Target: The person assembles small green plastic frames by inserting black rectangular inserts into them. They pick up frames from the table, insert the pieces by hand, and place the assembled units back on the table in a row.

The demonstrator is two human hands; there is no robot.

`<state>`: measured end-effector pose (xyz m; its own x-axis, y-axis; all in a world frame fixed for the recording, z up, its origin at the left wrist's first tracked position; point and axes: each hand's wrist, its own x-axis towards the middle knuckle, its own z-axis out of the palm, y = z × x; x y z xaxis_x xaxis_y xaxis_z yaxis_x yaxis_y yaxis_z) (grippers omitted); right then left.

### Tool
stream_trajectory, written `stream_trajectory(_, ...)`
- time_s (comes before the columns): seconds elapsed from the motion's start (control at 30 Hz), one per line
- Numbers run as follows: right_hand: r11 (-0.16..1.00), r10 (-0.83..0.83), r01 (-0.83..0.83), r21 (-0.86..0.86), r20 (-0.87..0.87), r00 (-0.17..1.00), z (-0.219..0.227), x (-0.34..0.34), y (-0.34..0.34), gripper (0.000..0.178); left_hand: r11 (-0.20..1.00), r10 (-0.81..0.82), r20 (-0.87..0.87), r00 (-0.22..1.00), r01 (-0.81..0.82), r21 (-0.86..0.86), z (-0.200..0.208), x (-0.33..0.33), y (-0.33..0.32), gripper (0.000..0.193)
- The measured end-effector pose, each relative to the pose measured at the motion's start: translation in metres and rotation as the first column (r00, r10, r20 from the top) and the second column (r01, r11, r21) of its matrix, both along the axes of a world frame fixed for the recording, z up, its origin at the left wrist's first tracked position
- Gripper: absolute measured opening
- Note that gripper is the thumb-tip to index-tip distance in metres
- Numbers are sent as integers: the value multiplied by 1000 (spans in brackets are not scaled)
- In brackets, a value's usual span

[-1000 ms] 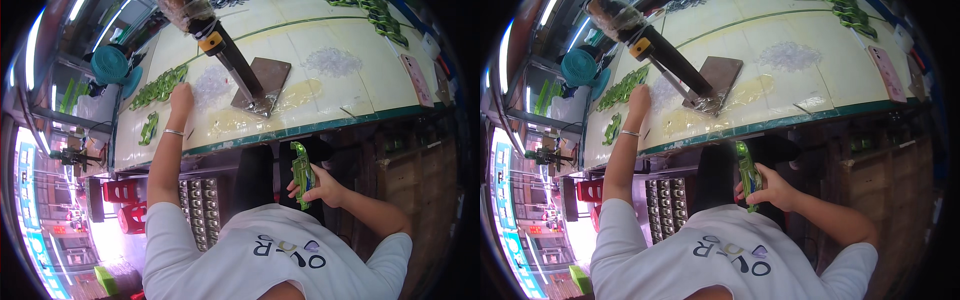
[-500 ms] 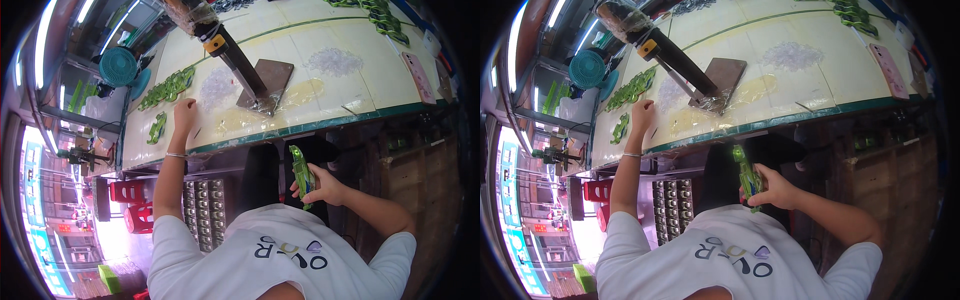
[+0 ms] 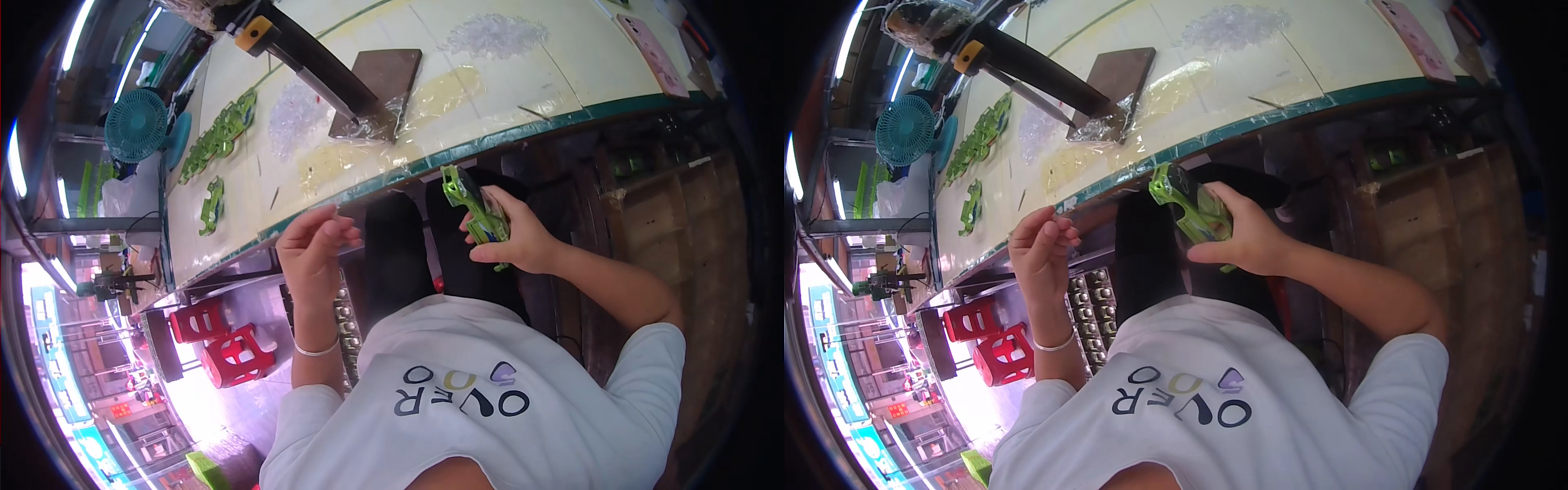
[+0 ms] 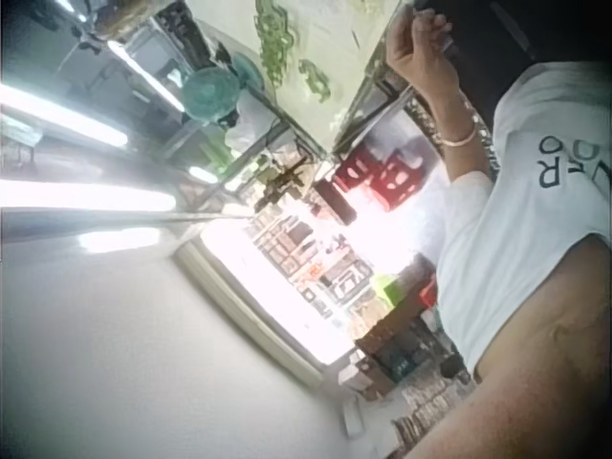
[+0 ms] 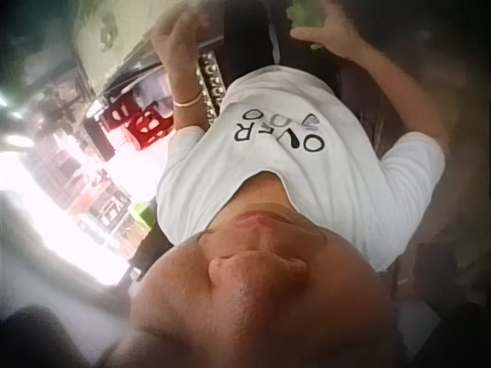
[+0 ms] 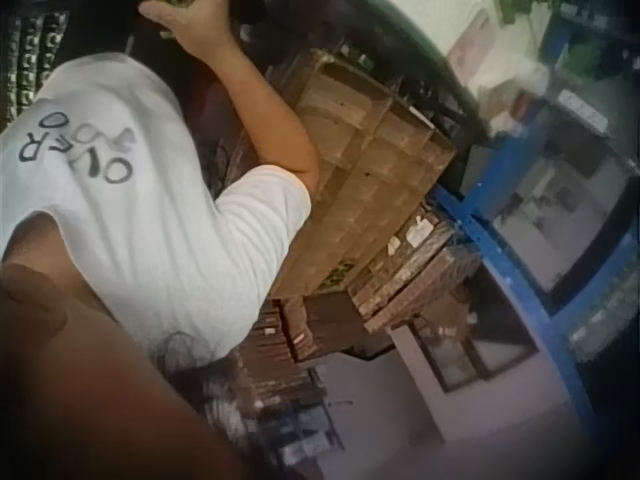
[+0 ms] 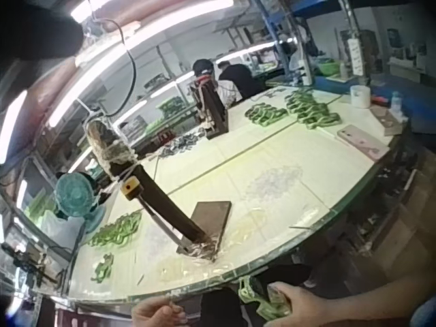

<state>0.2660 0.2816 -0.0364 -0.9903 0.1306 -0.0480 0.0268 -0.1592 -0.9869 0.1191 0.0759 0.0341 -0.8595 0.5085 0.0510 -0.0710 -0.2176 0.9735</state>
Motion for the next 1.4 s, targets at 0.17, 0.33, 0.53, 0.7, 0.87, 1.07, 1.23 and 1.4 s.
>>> stream_trajectory(0.17, 957, -91, 103, 271, -57, 994, 7, 3, 1, 62, 969, -248, -119, 961, 248, -14, 9, 36, 21, 20)
stream_trajectory(0.33, 884, -120, 178, 432, -158, 980, 14, 5, 1, 61, 960, -280, -241, 929, 266, -86, 12, 53, 40, 21)
stream_trajectory(0.53, 797, -116, 258, 547, -280, 953, 13, 5, 1, 60, 949, -304, -566, 766, 195, -246, 4, 48, 44, 25)
stream_trajectory(0.7, 763, -101, 304, 571, -359, 928, 14, 5, 0, 60, 954, -272, -748, 605, 69, -292, 6, 49, 50, 30)
stream_trajectory(0.87, 749, -102, 326, 577, -386, 917, 15, 5, 1, 58, 952, -259, -761, 595, 27, -303, 3, 49, 51, 30)
stream_trajectory(1.07, 730, -116, 355, 585, -405, 907, 15, 5, 1, 57, 943, -283, -809, 516, -4, -333, 0, 46, 49, 34)
stream_trajectory(1.23, 811, -154, 264, 521, -245, 957, 18, 7, 0, 57, 894, -403, -903, 151, -144, -424, -5, 45, 49, 47)
stream_trajectory(1.4, 815, -175, 268, 513, -222, 959, 11, 5, -3, 59, 828, -502, -862, 68, -252, -501, -5, 51, 51, 49)
